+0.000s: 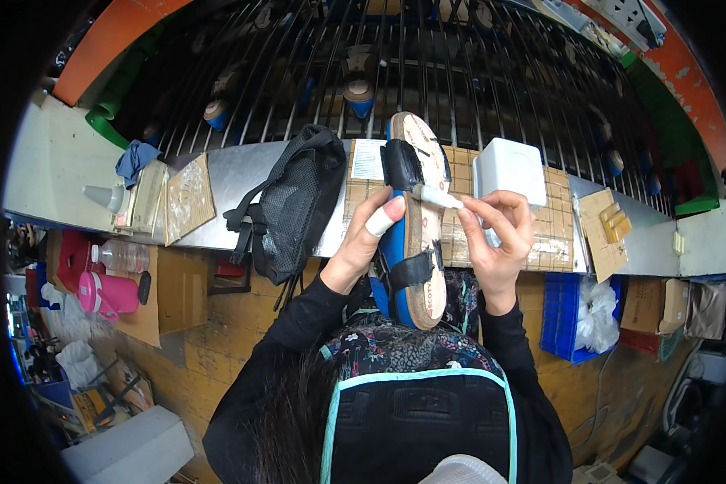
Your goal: The person repeatedly applies glue to the soles of blue sandals using a small brush. They dip the brush into a white container, apply the glue to the sole, and place the sandal on a drying rack. This cycle is repeated for multiple sandals throughout the clip.
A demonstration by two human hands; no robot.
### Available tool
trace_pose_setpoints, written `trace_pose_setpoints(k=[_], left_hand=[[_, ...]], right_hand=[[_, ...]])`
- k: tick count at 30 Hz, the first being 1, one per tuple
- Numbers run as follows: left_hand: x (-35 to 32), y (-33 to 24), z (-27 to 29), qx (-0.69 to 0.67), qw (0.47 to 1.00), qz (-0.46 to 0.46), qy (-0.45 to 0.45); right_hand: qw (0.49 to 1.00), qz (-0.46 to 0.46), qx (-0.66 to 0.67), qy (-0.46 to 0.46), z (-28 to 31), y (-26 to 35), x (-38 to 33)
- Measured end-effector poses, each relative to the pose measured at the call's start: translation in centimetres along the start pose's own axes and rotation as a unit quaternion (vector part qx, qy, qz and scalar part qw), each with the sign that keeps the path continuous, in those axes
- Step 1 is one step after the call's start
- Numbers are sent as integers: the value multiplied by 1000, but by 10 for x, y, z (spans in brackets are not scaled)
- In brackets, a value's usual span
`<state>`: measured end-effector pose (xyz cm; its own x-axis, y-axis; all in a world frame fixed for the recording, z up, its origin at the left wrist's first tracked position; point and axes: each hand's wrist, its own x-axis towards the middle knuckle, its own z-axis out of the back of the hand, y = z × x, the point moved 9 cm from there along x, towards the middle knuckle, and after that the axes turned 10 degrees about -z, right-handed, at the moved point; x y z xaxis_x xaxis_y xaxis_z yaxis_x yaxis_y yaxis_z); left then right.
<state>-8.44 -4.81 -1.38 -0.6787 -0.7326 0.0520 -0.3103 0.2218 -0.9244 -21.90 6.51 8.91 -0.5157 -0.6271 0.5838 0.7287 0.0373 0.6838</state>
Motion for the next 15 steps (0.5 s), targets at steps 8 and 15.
trace_pose_setpoints(k=[8, 15], left_hand=[[12, -6, 7, 3, 999, -40, -18], [16, -21, 2, 0, 999, -36, -8]], right_hand=[[991, -55, 55, 105, -5, -16, -11], [989, -33, 39, 139, 2, -12, -14]])
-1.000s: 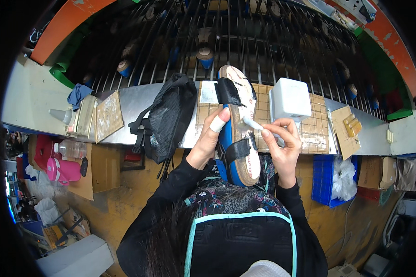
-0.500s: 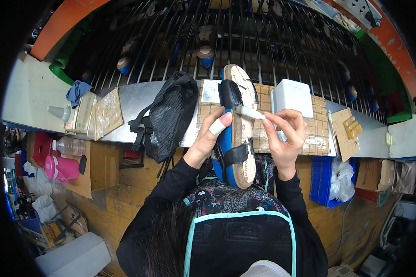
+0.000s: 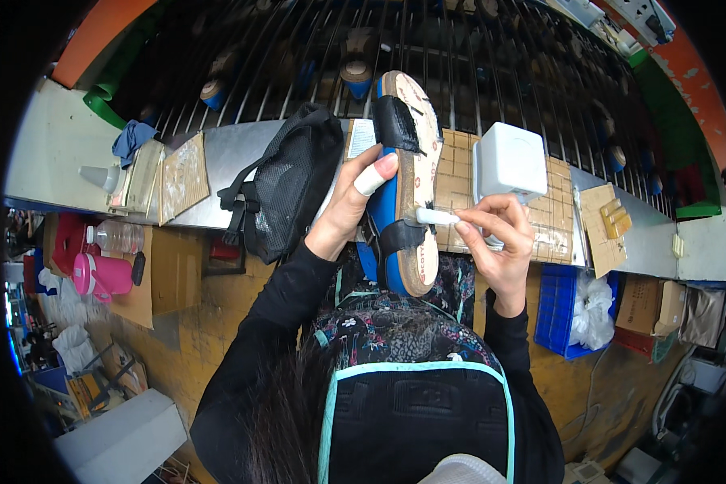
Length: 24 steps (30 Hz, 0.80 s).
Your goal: The person repeatedly applies glue to the soles of blue sandals using a small brush. They dip the brush into a white container, apply the glue to the sole, and place the sandal on a drying rack. This cycle is repeated for multiple sandals throughout the clip.
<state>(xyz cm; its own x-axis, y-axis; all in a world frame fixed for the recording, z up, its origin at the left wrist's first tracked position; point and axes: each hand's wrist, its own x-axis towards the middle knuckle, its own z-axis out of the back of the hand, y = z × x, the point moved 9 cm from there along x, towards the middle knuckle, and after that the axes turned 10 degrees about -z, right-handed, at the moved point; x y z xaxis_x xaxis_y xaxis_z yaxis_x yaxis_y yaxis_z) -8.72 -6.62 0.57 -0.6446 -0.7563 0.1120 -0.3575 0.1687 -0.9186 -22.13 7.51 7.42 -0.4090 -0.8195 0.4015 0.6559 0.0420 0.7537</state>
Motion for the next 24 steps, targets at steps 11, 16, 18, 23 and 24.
trace_pose_setpoints(k=[11, 16, 18, 23, 24], left_hand=[[4, -3, -6, 16, 1000, -2, 9], [3, 5, -11, -17, 999, 29, 24], [2, 10, -16, -43, 997, 52, 35], [-9, 7, -13, -65, 998, 3, 12], [-11, 8, -9, -59, 998, 4, 0]], right_hand=[[997, 63, -37, 0, 13, 14, -13], [992, 85, 55, 72, 12, 14, -9], [994, 13, 110, -17, 17, -4, -2], [982, -78, 173, -8, 1, -28, -8], [969, -120, 214, 27, -5, -34, -16]])
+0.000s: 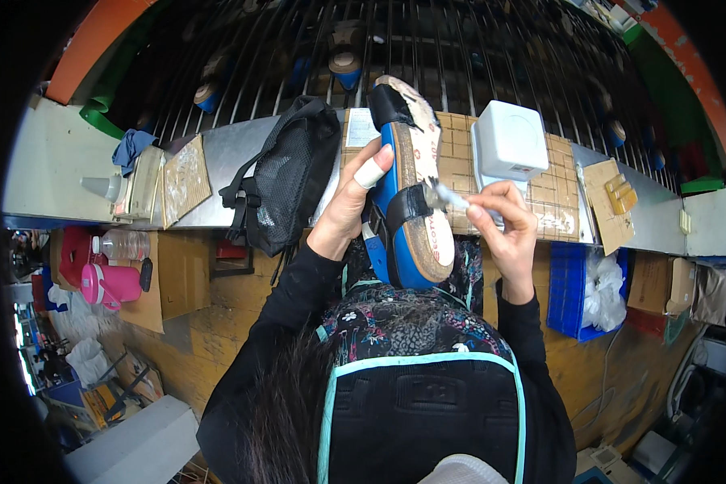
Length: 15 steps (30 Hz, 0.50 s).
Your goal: The person repeatedly applies glue to the soles of blue sandals using a small brush. They dip the brush into a white container, apply the glue to the sole, and place the sandal on a drying rack. This cycle is repeated for multiple sandals throughout the clip.
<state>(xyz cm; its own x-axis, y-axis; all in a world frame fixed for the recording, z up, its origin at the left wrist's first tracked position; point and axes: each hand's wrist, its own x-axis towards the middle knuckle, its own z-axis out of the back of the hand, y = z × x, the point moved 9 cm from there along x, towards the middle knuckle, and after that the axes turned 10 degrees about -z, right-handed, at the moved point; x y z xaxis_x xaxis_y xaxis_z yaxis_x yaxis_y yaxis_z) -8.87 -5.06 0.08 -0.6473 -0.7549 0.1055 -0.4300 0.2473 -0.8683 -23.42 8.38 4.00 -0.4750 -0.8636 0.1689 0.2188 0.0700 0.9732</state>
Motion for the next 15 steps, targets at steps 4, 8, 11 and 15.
trace_pose_setpoints(k=[4, 8, 11, 15], left_hand=[[-1, -4, 20, 71, 997, -21, -33], [-2, -8, 32, 92, 993, -33, -65], [-4, -10, 33, 98, 992, -41, -66], [-6, -13, 35, 117, 990, -44, -70]], right_hand=[[999, -9, -8, 46, 3, 4, -21], [996, -12, -88, 5, 6, 8, -28], [993, 13, -117, -22, -1, 12, -26], [981, 17, -187, -40, -7, 12, -21]])
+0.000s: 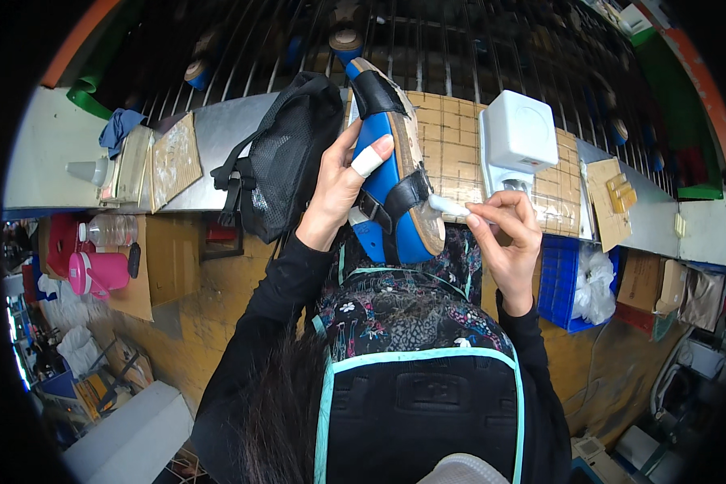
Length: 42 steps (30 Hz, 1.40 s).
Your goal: The person repeatedly applies glue to the soles of blue sandals using a small brush. They dip the brush into a white container, apply the glue to the sole, and place the sandal on a drying rack. This cycle is repeated for multiple sandals throughout the clip.
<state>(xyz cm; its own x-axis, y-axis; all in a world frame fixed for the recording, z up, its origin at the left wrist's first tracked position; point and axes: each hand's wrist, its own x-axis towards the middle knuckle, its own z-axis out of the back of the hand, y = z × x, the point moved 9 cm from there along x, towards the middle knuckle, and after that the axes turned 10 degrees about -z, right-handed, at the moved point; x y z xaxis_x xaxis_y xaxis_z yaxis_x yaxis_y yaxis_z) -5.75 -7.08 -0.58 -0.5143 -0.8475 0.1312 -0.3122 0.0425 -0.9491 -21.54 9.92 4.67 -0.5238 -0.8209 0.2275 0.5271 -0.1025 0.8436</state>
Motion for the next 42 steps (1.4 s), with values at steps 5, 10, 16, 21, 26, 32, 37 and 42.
trace_pose_setpoints(k=[5, 10, 16, 21, 26, 32, 37, 42], left_hand=[[0, -2, 3, 12, 1000, -3, 0], [4, -3, 2, -16, 1000, 6, 9], [11, 5, 2, -54, 997, 47, 9], [13, 13, -2, -81, 991, 100, 35], [8, 22, -12, -164, 974, 156, 22], [-8, 37, -21, -286, 926, 247, 4], [-39, 50, -27, -362, 876, 316, 24], [-77, 27, -50, -424, 818, 291, 258]], right_hand=[[996, 61, -45, -52, 0, 11, 2], [998, 58, 13, 1, -6, 9, 7], [995, 57, 64, 60, -4, 7, 7], [992, 71, 88, 57, -1, 10, 5], [987, 114, 95, 63, 3, 23, 9], [973, 166, 117, 108, -5, 44, 18], [959, 199, 133, 152, -21, 62, 30], [926, 284, 91, 231, -39, 78, 36]])
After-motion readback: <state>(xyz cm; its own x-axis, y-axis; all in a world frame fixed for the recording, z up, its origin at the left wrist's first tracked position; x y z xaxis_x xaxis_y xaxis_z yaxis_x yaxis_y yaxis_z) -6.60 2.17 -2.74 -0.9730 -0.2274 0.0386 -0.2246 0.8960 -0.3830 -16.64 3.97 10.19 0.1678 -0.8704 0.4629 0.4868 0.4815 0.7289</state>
